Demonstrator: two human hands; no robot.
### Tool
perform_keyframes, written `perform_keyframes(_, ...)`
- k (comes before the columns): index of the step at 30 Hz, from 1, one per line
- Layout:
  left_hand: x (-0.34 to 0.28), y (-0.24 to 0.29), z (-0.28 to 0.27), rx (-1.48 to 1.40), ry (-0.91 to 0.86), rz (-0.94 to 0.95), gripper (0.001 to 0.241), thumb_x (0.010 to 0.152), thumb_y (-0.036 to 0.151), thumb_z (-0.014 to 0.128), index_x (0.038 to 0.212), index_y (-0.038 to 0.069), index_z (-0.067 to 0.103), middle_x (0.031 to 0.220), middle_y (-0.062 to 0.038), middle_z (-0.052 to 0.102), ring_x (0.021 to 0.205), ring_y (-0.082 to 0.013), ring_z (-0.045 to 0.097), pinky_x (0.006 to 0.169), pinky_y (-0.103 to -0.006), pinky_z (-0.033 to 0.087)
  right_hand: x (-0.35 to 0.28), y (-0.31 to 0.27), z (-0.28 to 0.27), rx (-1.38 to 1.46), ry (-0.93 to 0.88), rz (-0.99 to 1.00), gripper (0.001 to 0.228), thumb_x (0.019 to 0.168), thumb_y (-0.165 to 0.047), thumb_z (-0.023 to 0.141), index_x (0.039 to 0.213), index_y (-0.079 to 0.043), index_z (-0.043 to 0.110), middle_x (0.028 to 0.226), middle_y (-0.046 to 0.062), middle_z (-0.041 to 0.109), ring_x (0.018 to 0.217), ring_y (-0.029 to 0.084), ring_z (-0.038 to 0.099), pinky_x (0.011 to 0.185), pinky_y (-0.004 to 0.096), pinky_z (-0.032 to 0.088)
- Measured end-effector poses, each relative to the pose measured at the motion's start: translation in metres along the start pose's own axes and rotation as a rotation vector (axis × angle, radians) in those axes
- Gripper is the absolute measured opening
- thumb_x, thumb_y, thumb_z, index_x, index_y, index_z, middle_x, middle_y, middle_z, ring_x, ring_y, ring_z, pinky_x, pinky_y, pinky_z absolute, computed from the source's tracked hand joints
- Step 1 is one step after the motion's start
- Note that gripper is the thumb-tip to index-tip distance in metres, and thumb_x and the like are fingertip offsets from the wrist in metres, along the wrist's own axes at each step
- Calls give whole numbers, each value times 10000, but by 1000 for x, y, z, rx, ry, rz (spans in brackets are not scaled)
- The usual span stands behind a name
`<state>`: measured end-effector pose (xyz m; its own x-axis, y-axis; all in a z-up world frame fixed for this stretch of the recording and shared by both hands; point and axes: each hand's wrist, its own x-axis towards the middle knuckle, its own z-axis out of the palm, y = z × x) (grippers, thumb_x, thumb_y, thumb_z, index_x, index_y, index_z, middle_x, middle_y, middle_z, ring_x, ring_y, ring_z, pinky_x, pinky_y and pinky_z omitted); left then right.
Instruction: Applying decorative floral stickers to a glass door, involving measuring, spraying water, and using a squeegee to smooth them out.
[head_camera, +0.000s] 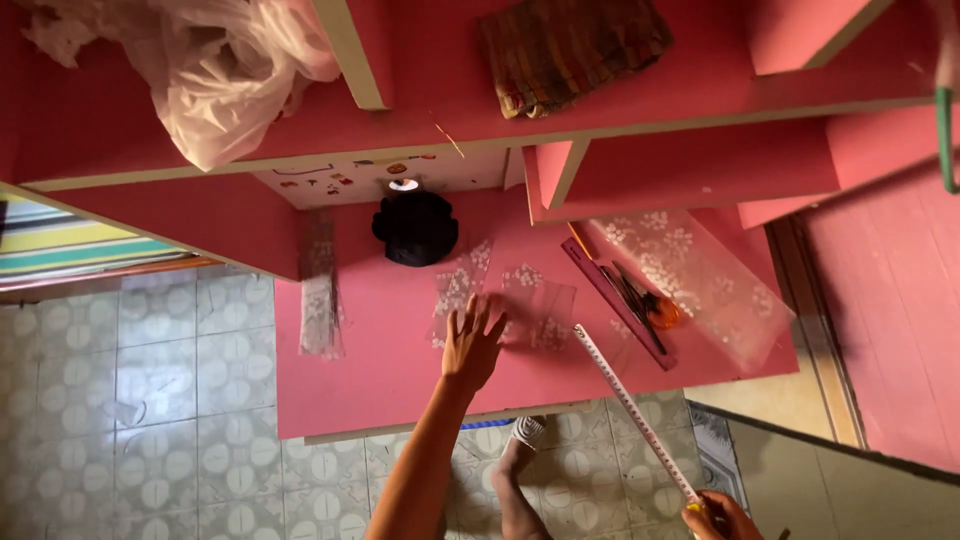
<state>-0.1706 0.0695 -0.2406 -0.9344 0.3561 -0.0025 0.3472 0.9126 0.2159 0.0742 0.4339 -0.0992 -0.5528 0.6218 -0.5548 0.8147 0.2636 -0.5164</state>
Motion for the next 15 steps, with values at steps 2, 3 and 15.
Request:
perform_keyframes(2,-3,2,-5,-30,142,7,606,866,343,770,1423,233,561,1638,-170,337,1509,-398,294,1113,-659,346,19,7,4,5,19,-3,237,816,-96,817,1029,7,821,741,170,731,680,227,638,637,331,471)
perform_keyframes(3,-8,6,-10,-36,176,-35,550,867,331,775,1382,250,600,1598,-153,399,1491,-363,344,1089,-622,368,24,6,3,18,-12,43,271,819,-78,826,1074,12,815,811,188,759,739,251,667,683,341,489)
perform_keyframes(15,-44,-11,-15,48,91,-236,582,940,302,618,1497,181,500,1636,-138,382,1525,-344,311,1133,-591,310,-9,-69,-5,-146,-149,161,309,863,-177,807,1147,-57,829,950,139,822,909,239,710,828,307,469)
